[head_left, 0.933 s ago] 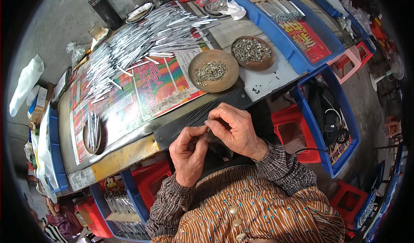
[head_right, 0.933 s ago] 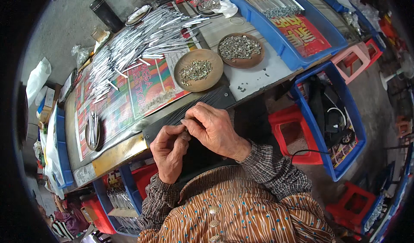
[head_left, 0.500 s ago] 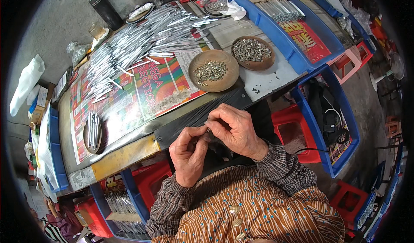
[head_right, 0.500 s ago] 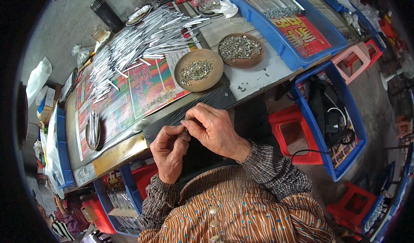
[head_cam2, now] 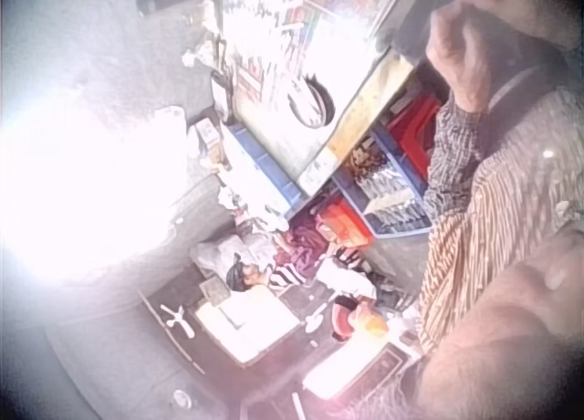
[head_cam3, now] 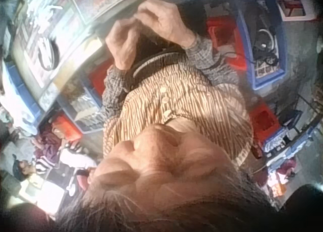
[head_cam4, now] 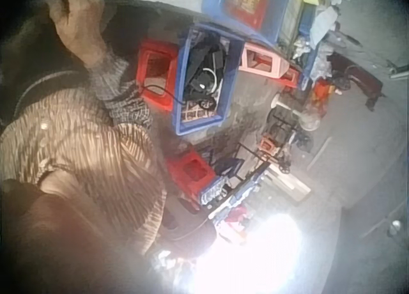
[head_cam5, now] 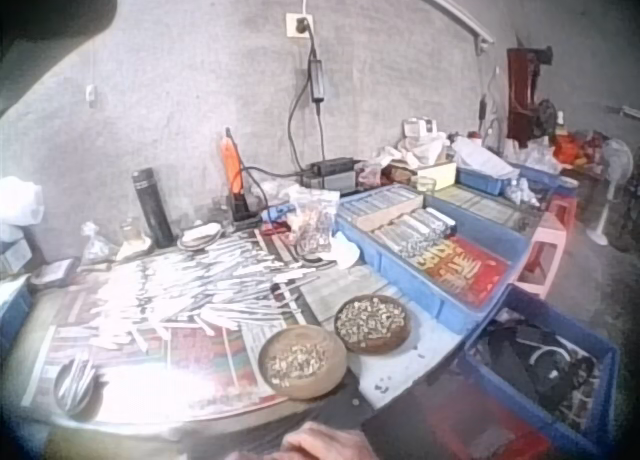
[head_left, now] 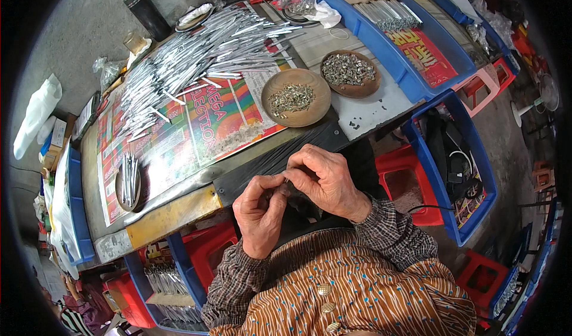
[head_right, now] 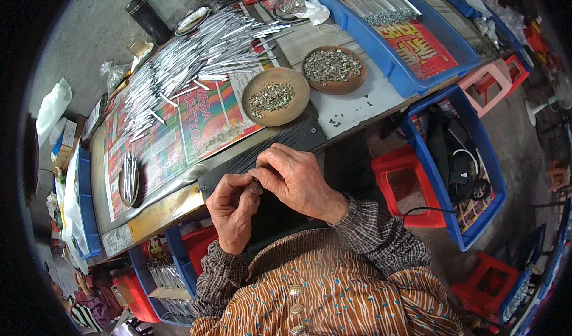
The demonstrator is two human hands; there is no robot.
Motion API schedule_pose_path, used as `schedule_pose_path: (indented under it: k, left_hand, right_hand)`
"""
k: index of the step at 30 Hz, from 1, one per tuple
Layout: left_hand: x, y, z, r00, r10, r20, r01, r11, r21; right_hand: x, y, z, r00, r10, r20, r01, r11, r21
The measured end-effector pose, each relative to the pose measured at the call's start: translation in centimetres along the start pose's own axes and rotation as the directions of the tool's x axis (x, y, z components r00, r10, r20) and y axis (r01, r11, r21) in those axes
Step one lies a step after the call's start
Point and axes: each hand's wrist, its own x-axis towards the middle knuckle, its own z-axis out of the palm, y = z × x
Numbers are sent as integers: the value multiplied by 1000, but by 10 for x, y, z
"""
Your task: The person assembles metal components by attaching small metal clips from a dish onto thin metal strips by hand, then places the assembled strips into a container below the table.
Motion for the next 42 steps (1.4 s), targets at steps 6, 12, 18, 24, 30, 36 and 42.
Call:
schedule_pose_path:
  k: [6,12,18,24,30,36,42]
  left_hand:
    - [0,3,0,999,-31,8,31,998,-51]
    - [0,2,-2,999,-34,-3,34,996,-82]
    - [1,0,1,999,20,-29,-21,999,-35]
    - [1,-1,1,999,9,-43,-10,999,-38]
    - [1,0,2,999,-4,-48,1,998,-56]
    - [1,0,2,999,-10,-50,7,998,-55]
    - [2,0,2,999,-2,-46,-2,997,-78]
  right_hand:
    - [-1,1,1,1000,7,7,-7,1000,-4]
    - [-1,-1,2,1000,-4,26,5,1000,-27]
    - [-2,-1,3,1000,-6,12,6,999,-35]
    - [-3,0,5,1000,-14,5,14,999,-39]
    - [-5,2,7,1000,-24,-6,24,999,-44]
    - [-5,1,7,999,-32,-2,32,998,-50]
    - [-4,-1,5,1000,-25,16,26,998,-62]
